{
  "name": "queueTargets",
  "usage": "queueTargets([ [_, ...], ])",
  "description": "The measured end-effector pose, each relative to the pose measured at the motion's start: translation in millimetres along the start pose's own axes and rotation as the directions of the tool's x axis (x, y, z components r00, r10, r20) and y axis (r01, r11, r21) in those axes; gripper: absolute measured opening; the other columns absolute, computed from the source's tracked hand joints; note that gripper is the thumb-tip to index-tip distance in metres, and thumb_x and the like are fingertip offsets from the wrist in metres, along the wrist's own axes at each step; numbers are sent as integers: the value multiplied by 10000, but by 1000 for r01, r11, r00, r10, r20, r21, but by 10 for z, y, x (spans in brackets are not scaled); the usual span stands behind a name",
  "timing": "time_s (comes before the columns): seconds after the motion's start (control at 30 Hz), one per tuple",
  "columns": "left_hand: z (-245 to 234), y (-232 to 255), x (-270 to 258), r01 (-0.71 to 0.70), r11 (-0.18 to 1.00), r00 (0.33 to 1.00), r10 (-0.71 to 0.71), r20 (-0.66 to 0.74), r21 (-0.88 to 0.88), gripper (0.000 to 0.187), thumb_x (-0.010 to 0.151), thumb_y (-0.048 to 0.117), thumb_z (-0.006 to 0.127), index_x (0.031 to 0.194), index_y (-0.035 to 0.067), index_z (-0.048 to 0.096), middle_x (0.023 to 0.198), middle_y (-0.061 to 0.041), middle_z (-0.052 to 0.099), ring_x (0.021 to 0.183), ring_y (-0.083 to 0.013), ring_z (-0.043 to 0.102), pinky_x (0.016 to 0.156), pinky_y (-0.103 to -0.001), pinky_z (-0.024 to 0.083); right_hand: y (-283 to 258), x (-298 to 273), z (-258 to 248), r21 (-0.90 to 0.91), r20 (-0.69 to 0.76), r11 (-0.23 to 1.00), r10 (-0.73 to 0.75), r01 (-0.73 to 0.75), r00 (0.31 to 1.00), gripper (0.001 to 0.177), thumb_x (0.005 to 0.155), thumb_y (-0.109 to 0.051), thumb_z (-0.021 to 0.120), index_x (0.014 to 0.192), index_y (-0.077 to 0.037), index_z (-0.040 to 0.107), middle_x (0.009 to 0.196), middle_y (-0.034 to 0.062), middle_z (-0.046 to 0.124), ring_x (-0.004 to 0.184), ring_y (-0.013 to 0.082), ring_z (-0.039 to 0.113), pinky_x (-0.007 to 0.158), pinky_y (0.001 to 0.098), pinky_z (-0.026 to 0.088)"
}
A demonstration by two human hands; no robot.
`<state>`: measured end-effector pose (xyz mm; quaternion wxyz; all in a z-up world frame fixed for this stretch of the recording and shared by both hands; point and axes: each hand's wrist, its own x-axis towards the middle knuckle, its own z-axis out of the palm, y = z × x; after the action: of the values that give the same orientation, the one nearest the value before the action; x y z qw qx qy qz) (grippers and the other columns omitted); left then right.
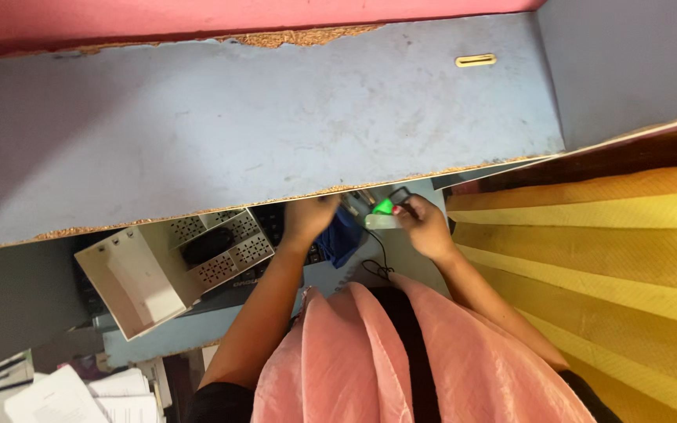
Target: The person wipes a white plastic organizer and a black keyboard with a blue cloth, then cleans a yellow-capped marker and places it back into the organizer. The organizer is moved to the upper shelf of the desk.
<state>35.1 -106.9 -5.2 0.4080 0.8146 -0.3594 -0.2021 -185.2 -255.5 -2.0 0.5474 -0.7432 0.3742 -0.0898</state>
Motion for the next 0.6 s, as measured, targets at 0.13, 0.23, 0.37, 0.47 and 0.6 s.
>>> queueTargets([
  [0.13, 227, 55, -114, 171, 939, 935, -58, 350, -300, 409, 864, 282, 710, 1237, 122, 657, 1086, -117, 754, 990, -279, 741, 856, -391, 555, -149, 305, 142, -79, 261, 990, -95, 119, 961, 207, 911, -122, 678, 1101, -41, 698, 898, 25, 719, 817, 111, 632, 763, 281, 521],
  [0.23, 406, -300, -139, 277, 921, 912, -164, 375, -273, 350, 927, 298, 651, 1223, 120, 705, 1097, -124, 778, 1004, -320, 734, 892, -418, 562, -188, 569, 245, -81, 389, 996, -5, 40, 921, 252, 916, -144, 675, 1146, -44, 707, 970, 74, 755, 895, 160, 678, 833, 316, 528],
  [0.37, 507, -882, -8, -163, 970, 986, 163, 14, 182, 355, 996, 254, 687, 1293, 62, 653, 1309, -159, 671, 1235, -366, 600, 1057, -466, 458, -163, 770, 386, -137, 165, 942, -284, 307, 945, 346, 874, -149, 736, 1193, -32, 674, 1157, 152, 709, 1069, 292, 659, 918, 398, 508],
  [0.47, 529, -962, -57, -165, 942, 979, 194, -70, 293, 357, 984, 219, 670, 1300, 55, 649, 1316, -144, 666, 1267, -352, 590, 1101, -463, 452, -134, 772, 443, -388, 121, 853, -329, 349, 937, 411, 866, -174, 725, 1249, -43, 654, 1254, 200, 672, 1155, 385, 627, 960, 462, 492],
  [0.6, 345, -608, -175, 27, 999, 993, -22, -119, 44, 434, 919, 285, 718, 1275, 42, 660, 1279, -174, 676, 1220, -379, 611, 1035, -469, 495, -223, 816, 511, -679, 166, 627, -378, 383, 911, 462, 816, -203, 722, 1248, -49, 670, 1270, 233, 640, 1165, 445, 593, 955, 526, 472],
])
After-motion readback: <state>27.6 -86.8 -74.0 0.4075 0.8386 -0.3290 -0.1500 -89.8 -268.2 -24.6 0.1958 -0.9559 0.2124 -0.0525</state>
